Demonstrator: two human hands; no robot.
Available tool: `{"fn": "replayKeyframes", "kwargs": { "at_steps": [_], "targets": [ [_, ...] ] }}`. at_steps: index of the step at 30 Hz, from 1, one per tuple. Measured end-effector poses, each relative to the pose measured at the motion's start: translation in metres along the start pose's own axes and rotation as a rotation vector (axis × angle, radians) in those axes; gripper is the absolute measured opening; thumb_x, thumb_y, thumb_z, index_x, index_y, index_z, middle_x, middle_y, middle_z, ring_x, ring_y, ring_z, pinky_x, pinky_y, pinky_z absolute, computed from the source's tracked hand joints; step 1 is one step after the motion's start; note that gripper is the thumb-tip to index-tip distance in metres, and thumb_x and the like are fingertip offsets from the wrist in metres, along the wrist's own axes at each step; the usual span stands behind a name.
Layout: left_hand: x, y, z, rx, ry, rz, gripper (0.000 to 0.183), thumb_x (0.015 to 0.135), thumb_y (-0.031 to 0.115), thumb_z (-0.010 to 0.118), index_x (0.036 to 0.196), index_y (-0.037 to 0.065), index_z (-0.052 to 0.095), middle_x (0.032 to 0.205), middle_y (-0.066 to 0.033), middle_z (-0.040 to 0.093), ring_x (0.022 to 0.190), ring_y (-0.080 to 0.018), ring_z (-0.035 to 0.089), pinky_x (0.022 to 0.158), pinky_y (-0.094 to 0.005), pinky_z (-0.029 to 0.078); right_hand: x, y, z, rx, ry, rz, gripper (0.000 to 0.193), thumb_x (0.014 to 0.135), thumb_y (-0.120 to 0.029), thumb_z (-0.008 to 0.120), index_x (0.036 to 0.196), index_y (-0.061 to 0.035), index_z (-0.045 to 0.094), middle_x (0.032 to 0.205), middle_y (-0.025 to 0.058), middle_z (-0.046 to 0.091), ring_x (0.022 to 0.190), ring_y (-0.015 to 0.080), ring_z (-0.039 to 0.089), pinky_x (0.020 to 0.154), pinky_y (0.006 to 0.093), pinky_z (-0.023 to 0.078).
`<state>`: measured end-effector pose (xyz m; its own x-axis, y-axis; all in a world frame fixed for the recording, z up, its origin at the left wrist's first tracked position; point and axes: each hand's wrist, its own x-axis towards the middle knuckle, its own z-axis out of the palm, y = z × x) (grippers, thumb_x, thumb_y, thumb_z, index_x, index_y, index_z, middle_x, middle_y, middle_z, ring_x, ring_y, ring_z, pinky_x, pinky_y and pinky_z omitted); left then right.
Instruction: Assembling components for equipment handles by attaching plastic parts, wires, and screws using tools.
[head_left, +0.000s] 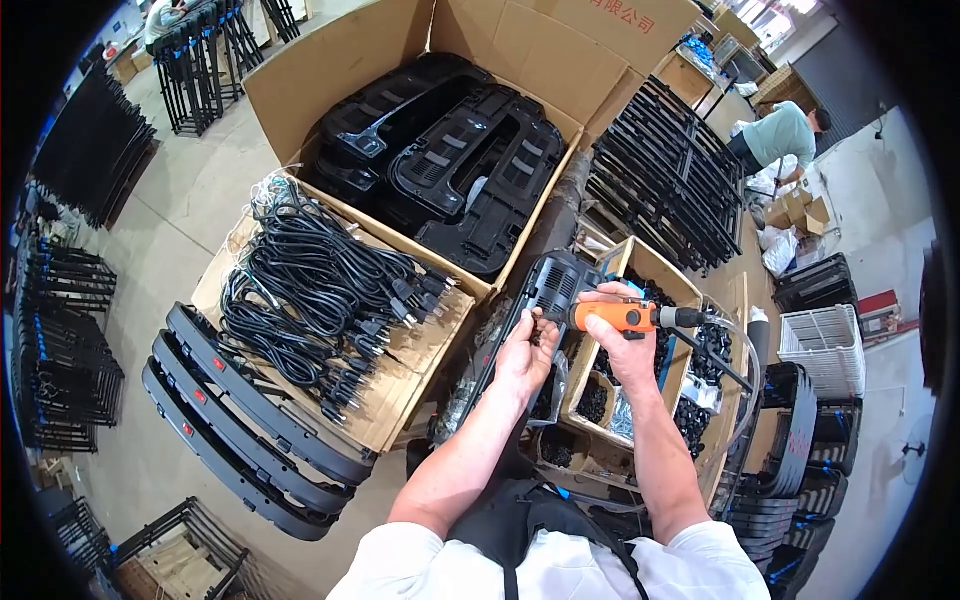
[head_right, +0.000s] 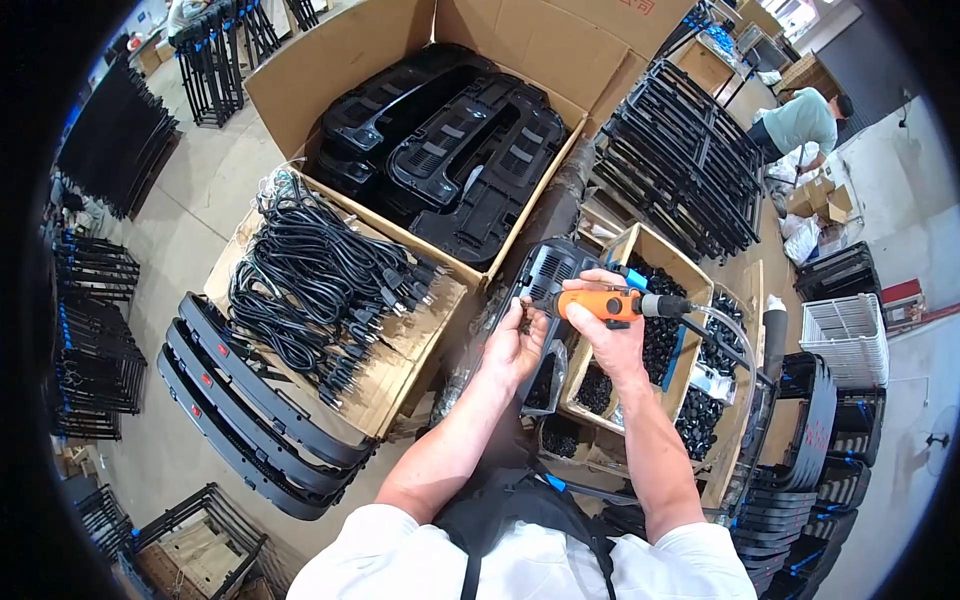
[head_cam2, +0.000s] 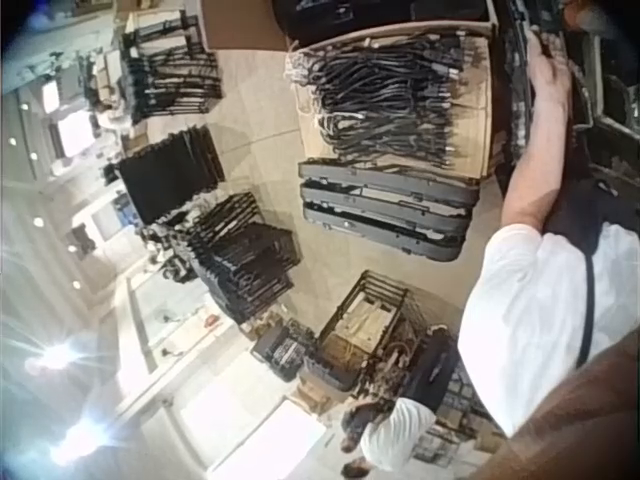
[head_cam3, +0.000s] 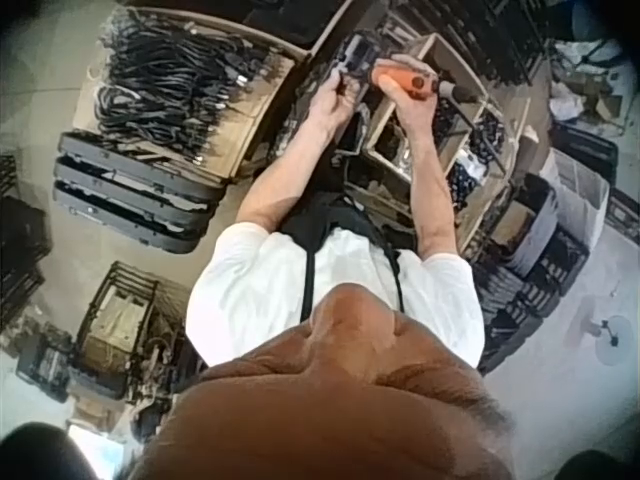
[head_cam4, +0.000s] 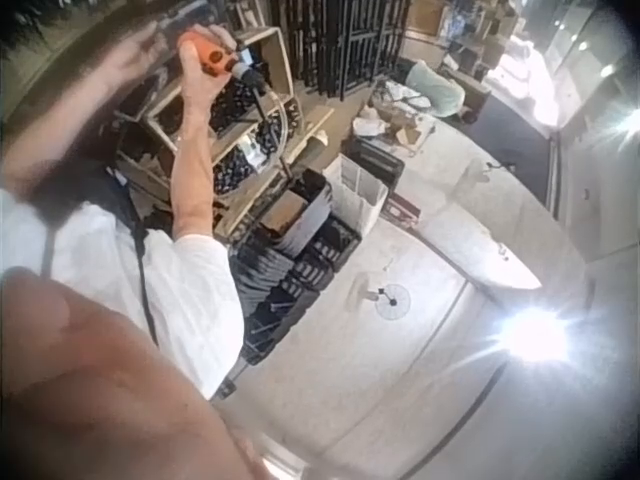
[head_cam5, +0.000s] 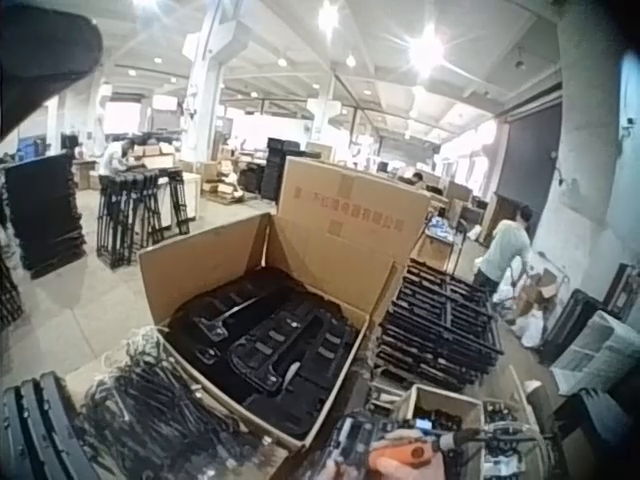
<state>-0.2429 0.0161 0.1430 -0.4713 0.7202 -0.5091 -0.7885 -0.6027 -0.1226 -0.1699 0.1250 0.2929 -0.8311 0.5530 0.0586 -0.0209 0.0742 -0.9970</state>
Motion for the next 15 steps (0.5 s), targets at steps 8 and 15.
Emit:
{"fn": "replayKeyframes", "kwargs": {
  "at_steps": [8,15],
  "targets": [
    [-0.003,0.005,-0.003,0.015,-0.071,-0.008,0.028,0.114,0.03,0.054,0.122,0.006,0.066,0.099,-0.0049,0.066,0.089,-0.0162,0.068,0.085,-0.0318,0.064,-0.001,-0.004,0.005,-0.037,0.007,-0.001,0.05,0.09,-0.008,0.082,0.135,-0.0025,0.06,0.124,0.0149,0.075,0.116,0.0221,0.07,0.104,0.0376,0.057],
    [-0.011,0.009,-0.002,0.035,-0.09,-0.027,0.027,0.113,0.023,0.056,0.129,0.003,0.065,0.102,-0.0069,0.067,0.094,-0.0181,0.068,0.091,-0.034,0.063,-0.001,-0.004,0.005,-0.041,-0.016,-0.002,0.05,0.09,-0.007,0.082,0.135,-0.0026,0.06,0.124,0.0147,0.074,0.115,0.0216,0.071,0.103,0.0376,0.057]
  ]
}}
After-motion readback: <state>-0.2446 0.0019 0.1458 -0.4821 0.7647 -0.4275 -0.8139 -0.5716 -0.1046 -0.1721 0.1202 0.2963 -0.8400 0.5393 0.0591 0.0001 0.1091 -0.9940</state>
